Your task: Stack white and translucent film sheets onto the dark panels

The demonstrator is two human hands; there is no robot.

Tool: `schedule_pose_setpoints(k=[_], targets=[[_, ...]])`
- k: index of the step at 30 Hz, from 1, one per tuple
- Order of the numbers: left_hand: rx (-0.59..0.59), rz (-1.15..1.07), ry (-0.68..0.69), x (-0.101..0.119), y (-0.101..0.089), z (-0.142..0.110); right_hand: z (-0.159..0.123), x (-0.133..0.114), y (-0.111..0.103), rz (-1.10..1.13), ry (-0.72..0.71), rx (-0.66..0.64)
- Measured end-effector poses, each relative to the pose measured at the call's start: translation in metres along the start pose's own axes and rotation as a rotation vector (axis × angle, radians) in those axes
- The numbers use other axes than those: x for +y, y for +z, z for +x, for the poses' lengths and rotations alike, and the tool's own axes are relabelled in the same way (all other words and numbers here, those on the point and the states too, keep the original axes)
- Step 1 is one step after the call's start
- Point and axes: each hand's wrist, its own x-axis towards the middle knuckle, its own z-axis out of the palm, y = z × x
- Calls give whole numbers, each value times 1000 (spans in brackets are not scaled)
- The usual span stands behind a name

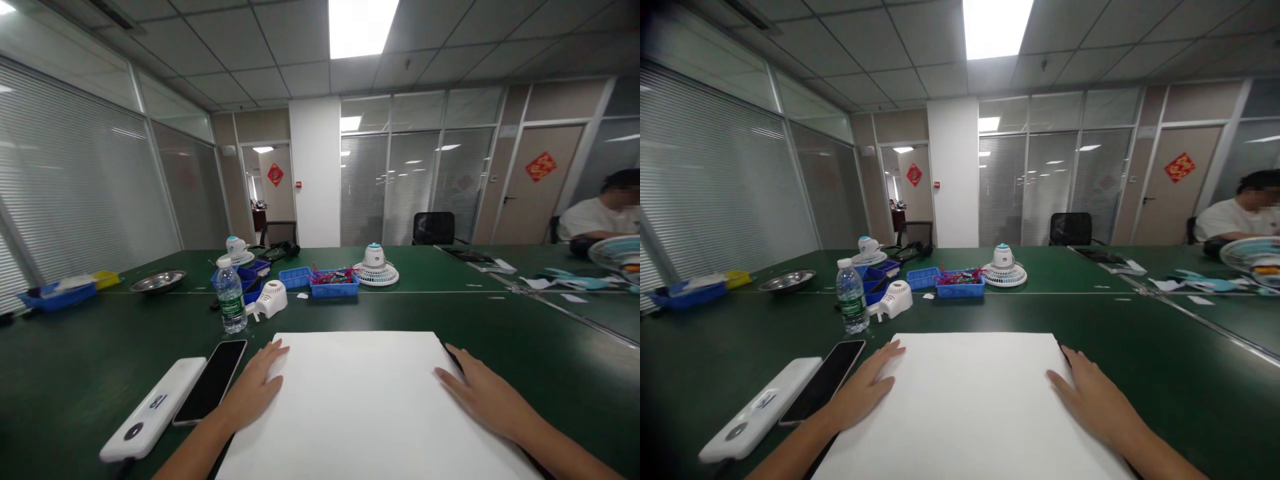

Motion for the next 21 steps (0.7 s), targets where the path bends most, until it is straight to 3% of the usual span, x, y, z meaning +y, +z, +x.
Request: schedule_pose_setpoints(k=[7,12,17,21], targets=[[-58,29,64,-5,5,0,11,2,-4,631,77,32],[-69,60,35,-3,5,0,21,9,-20,880,110,-42],[-80,83,3,4,2,0,23,8,-30,1298,191,-176],[-86,77,-10,4,0,2,19,-5,-33,1368,219,-182]])
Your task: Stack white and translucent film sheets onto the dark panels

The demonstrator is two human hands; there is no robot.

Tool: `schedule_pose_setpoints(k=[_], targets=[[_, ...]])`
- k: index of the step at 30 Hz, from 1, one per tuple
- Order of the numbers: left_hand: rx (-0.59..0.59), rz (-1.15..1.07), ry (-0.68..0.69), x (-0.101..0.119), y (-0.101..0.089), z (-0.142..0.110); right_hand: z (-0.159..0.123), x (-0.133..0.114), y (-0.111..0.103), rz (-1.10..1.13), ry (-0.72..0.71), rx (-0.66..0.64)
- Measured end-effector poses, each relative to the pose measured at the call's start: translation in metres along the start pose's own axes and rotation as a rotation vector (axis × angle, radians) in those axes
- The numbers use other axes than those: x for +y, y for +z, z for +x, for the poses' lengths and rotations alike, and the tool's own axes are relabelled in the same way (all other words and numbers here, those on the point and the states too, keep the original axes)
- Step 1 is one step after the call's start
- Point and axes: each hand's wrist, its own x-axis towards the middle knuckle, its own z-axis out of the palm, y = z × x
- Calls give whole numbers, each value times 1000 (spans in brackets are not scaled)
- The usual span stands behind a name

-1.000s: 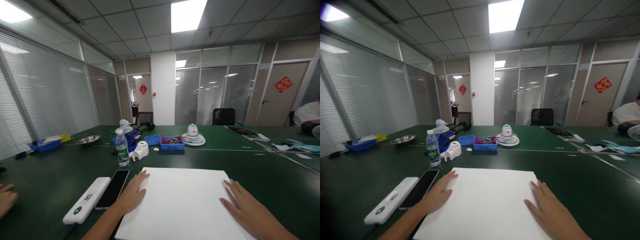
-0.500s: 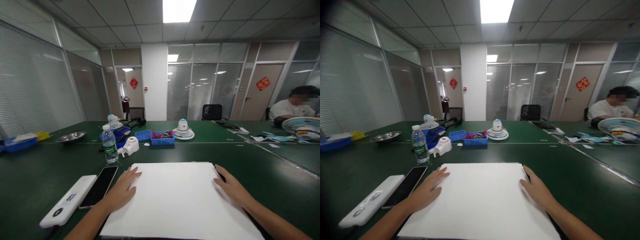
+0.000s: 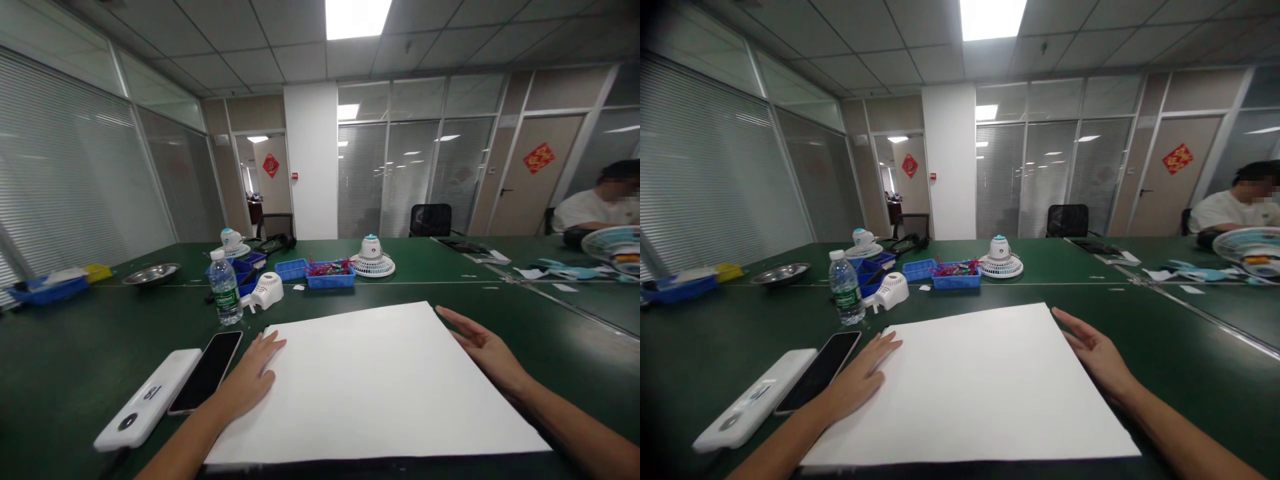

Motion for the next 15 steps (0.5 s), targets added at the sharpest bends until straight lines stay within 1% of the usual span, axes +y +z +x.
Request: schedule_pose_setpoints(k=[4,7,9,13,15], targets=[[-6,-14,-13,2,-3,-1,-9,-4,14,-11,13,43],[-5,-14,-22,5,-6,-4,-14,-6,22,-20,-2,117],[1,-13,-25,6,-8,-6,-16,-8,25,43,24,130],[12,-15,-31,6,-9,-8,-18,-10,24,260,65,93],[19,-20,-30,6,-10,-9,-18,-10,24,297,64,136]])
